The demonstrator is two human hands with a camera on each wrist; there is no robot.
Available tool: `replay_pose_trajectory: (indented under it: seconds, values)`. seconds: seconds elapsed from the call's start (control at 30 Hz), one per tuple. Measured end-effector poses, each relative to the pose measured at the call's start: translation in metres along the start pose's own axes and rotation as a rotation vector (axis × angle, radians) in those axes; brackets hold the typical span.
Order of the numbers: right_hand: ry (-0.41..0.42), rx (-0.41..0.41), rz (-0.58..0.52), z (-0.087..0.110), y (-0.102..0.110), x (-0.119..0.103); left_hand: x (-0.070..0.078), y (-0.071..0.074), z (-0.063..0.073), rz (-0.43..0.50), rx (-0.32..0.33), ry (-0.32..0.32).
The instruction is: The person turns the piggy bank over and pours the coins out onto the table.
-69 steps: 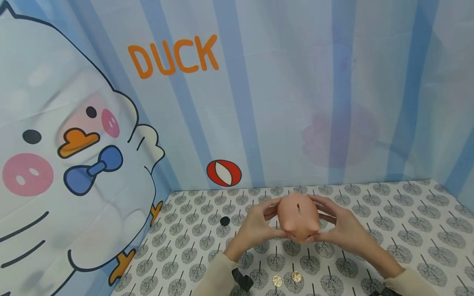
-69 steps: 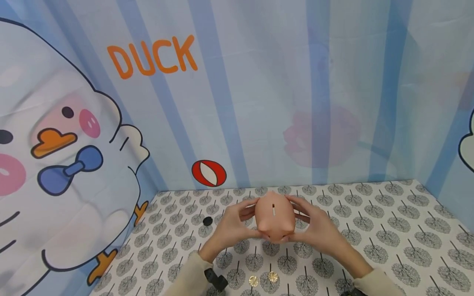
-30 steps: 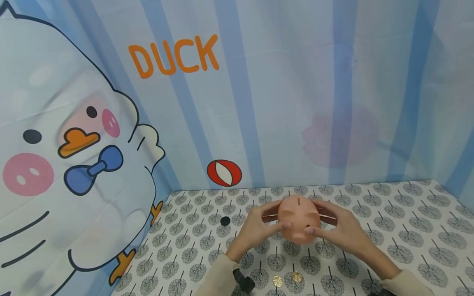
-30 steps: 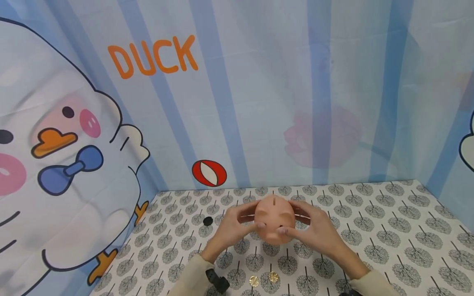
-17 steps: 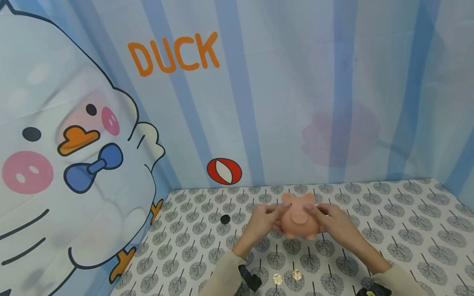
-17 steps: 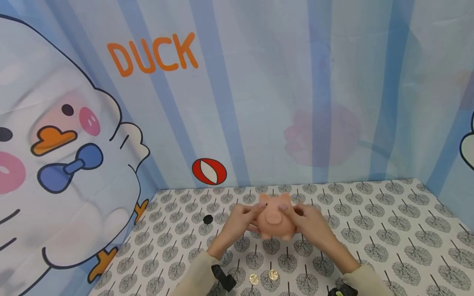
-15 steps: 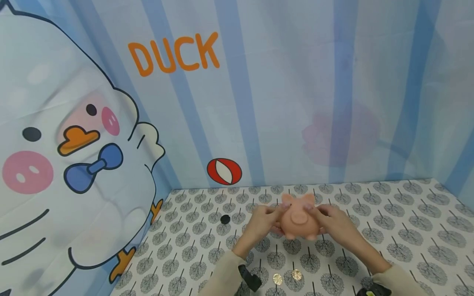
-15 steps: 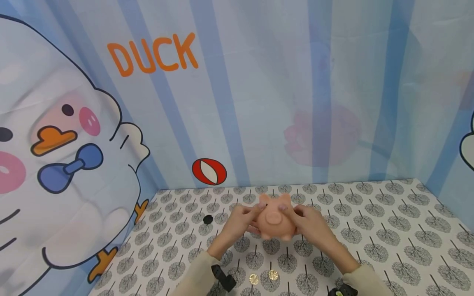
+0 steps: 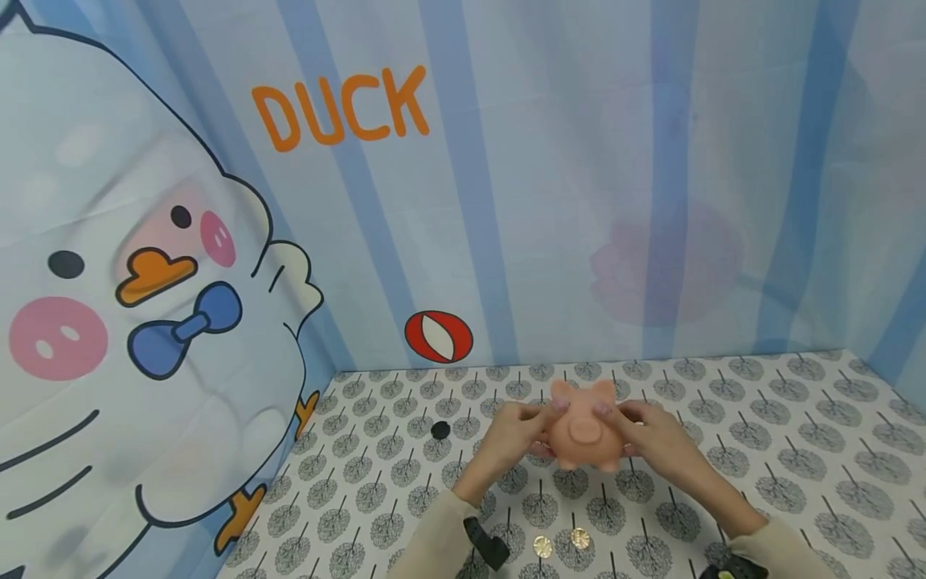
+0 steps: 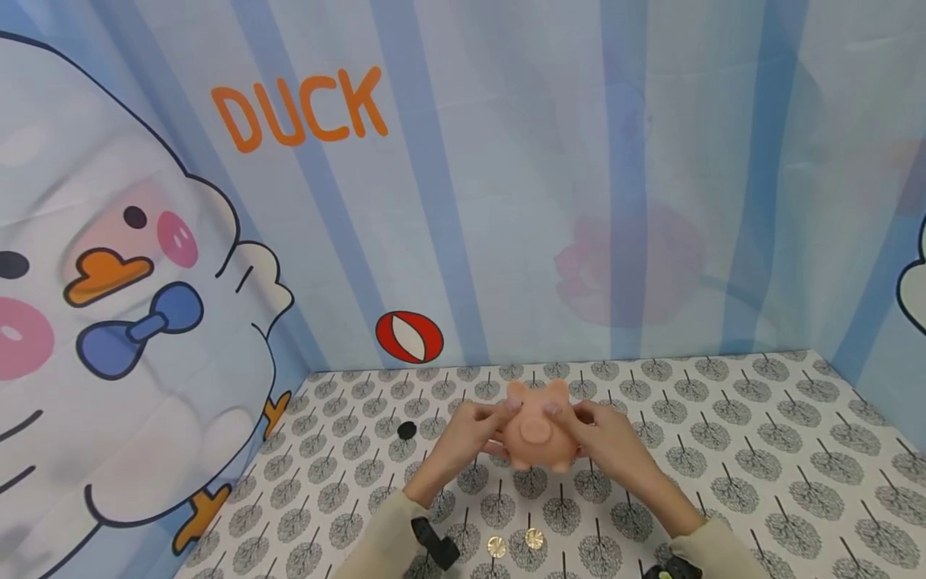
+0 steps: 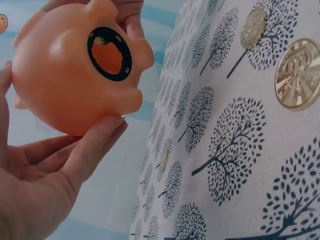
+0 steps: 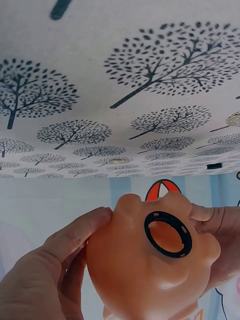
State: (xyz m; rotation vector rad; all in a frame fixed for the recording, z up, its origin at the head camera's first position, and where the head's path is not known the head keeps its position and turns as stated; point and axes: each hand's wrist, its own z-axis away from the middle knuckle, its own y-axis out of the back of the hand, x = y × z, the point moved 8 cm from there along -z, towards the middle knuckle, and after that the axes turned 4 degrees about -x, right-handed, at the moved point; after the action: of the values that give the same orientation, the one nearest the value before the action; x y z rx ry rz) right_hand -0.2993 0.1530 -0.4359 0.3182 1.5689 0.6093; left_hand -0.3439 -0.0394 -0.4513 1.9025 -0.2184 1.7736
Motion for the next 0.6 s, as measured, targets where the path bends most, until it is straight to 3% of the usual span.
replay_pose_trajectory:
  seconds: [0.4,0.6]
  values:
    - [0.124,-0.013,-0.03,0.005,0.004,-0.007,0.003,0.009,0.004,-0.095,-0.051,-0.053]
    - [0.244,-0.031,-0.059,0.01,0.008,-0.015,0.011,0.012,0.009,-0.058,-0.081,-0.092]
